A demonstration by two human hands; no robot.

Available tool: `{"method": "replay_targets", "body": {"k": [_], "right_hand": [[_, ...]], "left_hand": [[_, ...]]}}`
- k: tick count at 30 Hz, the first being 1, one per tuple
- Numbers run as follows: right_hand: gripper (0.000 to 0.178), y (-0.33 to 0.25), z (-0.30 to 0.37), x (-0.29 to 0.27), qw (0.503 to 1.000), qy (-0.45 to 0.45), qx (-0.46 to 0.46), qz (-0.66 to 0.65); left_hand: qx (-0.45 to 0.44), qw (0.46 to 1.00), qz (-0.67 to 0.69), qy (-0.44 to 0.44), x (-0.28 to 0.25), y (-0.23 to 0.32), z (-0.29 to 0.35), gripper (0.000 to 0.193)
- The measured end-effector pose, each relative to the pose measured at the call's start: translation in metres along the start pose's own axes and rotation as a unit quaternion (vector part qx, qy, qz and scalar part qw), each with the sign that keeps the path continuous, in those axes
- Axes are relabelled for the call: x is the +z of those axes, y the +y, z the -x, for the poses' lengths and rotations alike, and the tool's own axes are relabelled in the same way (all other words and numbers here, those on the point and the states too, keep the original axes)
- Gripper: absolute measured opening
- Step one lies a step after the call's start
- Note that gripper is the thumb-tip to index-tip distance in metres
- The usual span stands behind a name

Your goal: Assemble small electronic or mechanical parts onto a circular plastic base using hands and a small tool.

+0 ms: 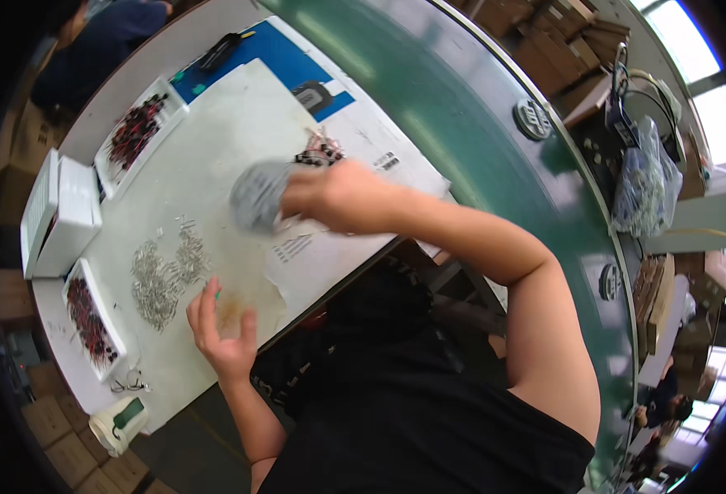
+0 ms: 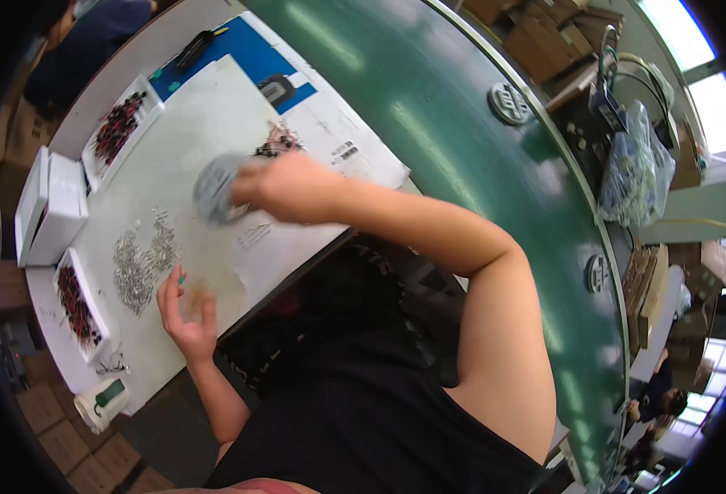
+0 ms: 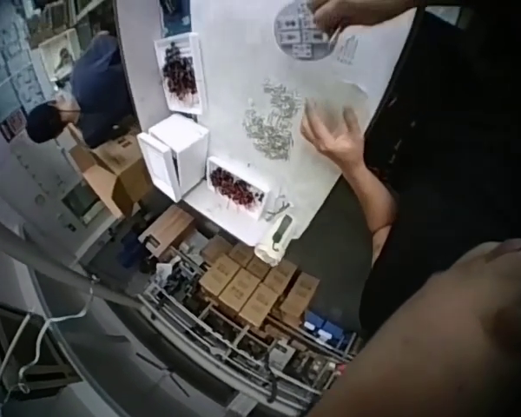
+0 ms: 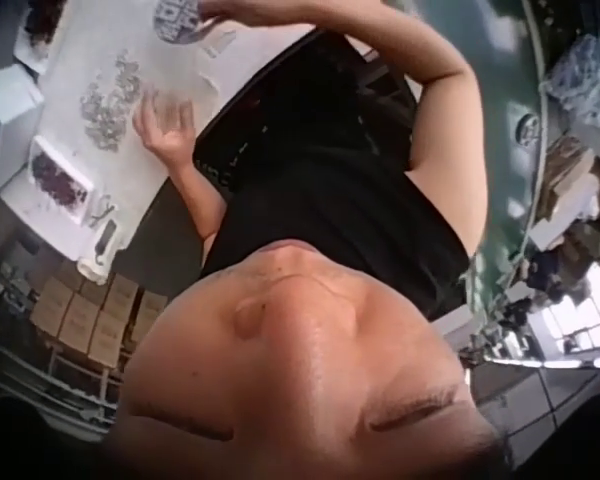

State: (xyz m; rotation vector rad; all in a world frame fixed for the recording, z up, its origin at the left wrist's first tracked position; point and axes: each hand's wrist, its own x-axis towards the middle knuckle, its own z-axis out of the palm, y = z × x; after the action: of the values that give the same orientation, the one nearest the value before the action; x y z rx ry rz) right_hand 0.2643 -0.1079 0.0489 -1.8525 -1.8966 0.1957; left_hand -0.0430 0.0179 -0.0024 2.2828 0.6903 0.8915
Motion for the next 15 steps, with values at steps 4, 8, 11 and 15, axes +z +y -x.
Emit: {"method": "replay_targets", "body": {"k": [4,8,11,15], "right_hand": [[0.040,-0.006,0.026,-0.014,0.999,-0.033,0.021,-0.023],[0.053,0.099,0.093,-0.073,0.889,0.317,0.282,0.175],[0.117,0.178,0.207,-0.139,0.677,0.299,0.611,0.282],[0.128,0.234,0.310,-0.136,0.664,0.312,0.648,0.203]], "left_hand": [[0.080,0.989,-0.101,-0.073,0.033,0.029,-0.020,0.082],[0.083,0.976,-0.160,-0.121,0.047,0.023,-0.014,0.091],[0.088,0.981,-0.144,-0.094,0.051,0.026,-0.017,0.089],[0.088,0.982,-0.140,-0.092,0.052,0.021,-0.015,0.089]]}}
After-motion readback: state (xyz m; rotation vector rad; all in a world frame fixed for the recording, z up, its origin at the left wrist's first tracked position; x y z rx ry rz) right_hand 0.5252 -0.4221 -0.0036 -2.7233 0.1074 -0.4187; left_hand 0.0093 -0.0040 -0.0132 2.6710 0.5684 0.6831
